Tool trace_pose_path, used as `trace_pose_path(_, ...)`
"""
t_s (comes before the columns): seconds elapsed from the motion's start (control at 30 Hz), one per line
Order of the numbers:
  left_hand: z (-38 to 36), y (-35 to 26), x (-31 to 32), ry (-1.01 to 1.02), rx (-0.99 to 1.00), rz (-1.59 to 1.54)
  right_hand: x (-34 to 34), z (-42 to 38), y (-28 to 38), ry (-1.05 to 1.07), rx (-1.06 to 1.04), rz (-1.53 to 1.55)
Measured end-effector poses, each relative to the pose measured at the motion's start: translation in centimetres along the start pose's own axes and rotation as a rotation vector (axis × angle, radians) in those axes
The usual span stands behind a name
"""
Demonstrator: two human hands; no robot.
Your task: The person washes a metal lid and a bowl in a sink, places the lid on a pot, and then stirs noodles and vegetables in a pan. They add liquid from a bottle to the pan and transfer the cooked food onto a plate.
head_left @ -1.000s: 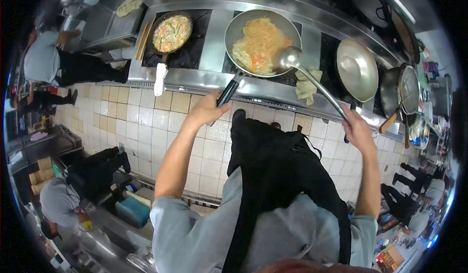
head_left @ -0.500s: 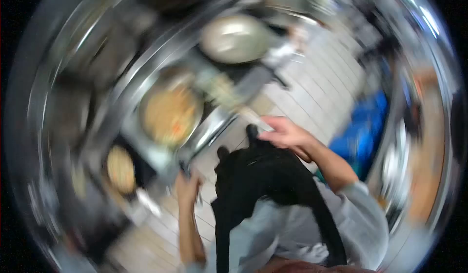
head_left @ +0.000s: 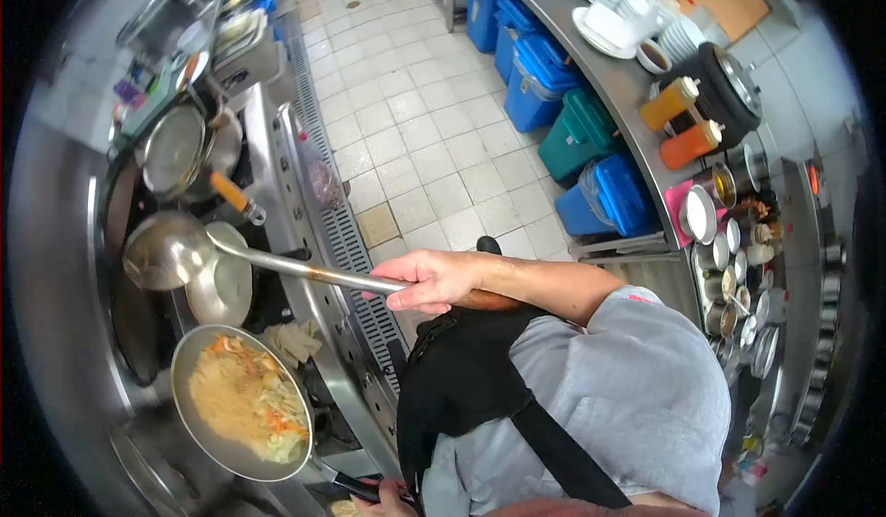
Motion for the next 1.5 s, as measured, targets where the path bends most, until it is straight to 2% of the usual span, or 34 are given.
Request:
trace_pose_path(0.03, 0.3, -4.3, -0.6, 0.056, 0.107, -0.017, -1.5, -0.1, 1.1, -0.054, -0.031, 0.013)
trace_pose_path(0.07, -5.4, 0.3, 0.8, -0.004, 0.15, -0.061, 1.7, -6.1, 1.3, -0.037, -0.112, -0.034)
trace_pose_path(0.13, -5.3, -1.2, 3.7, 0.052, 0.289, -0.555, -0.6, -9.8, 2.3, -0.085, -0.155, -0.036)
trace_pose_path(0.17, -5.0, -3.8, 4.9, 0.085, 0.366, -0.597, -2.5, -11.5, 3.7, -0.165, -0.177, -0.044)
trace_pose_path(0.23, -5.7, -9.9, 6.8, 0.17, 0.371, -0.612, -5.8, -15.1, 6.1, -0.286, -0.214, -0.082)
trace_pose_path(0.27, -6.5, -13.0, 8.3, 0.184, 0.343, -0.664, -7.2, -17.5, 6.8, -0.28, -0.225, -0.084)
trace_pose_path(0.43, -6.0, -25.2, 16.5, 0.486, 0.416, -0.68, -14.8, -28.4, 8.1, -0.737, -0.108, -0.253)
trace_pose_path(0.47, -6.1, -27.7, 17.6, 0.479, 0.447, -0.615, -15.8, -29.7, 8.0, -0.817, -0.122, -0.238)
trace_pose_path(0.57, -4.3, -33.7, 21.7, 0.685, 0.467, -0.603, -18.0, -31.5, 8.5, -0.947, -0.133, -0.256)
trace_pose_path(0.6, -3.7, -35.8, 23.1, 0.765, 0.474, -0.617, -18.5, -31.2, 8.3, -0.942, -0.133, -0.257)
trace_pose_path(0.7, -1.5, -42.4, 26.2, 0.889, 0.479, -0.546, -19.9, -31.2, 7.9, -1.125, -0.126, -0.226)
trace_pose_path(0.87, 2.9, -52.3, 30.3, 0.972, 0.589, -0.517, -19.9, -28.7, 10.9, -1.291, -0.072, -0.306)
trace_pose_path(0.93, 3.6, -53.5, 30.6, 0.921, 0.677, -0.447, -19.8, -27.5, 11.5, -1.352, -0.057, -0.296)
trace_pose_path(0.97, 4.9, -51.8, 31.8, 0.997, 0.663, -0.502, -20.1, -27.6, 11.6, -1.381, -0.082, -0.49)
trace_pose_path(1.0, 5.5, -51.1, 31.7, 1.013, 0.654, -0.402, -20.2, -26.8, 12.2, -1.398, -0.101, -0.685)
trace_pose_path(1.07, 7.8, -52.0, 32.7, 0.98, 0.623, -0.318, -20.3, -25.2, 12.7, -1.429, -0.062, -0.408)
trace_pose_path(1.17, 8.4, -56.2, 32.1, 1.025, 0.652, -0.381, -22.0, -21.4, 14.2, -1.481, -0.003, -0.321)
trace_pose_path(1.23, 9.3, -56.6, 32.7, 1.062, 0.616, -0.359, -23.9, -19.5, 14.7, -1.499, 0.064, -0.629)
trace_pose_path(1.33, 10.3, -57.4, 32.5, 1.084, 0.575, -0.312, -25.9, -16.1, 16.8, -1.501, 0.102, -0.645)
trace_pose_path(1.43, 10.6, -58.9, 31.9, 1.068, 0.626, -0.303, -27.9, -14.0, 19.5, -1.478, 0.108, -0.776)
trace_pose_path(1.5, 11.1, -59.7, 31.3, 0.999, 0.754, -0.343, -28.6, -12.8, 21.5, -1.464, 0.113, -0.821)
Point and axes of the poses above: each hand's wrist, its own z-axis towards the middle knuckle, its own x-axis out of the palm, y = z × x, the point moved 3 cm from there along z, towards the middle knuckle
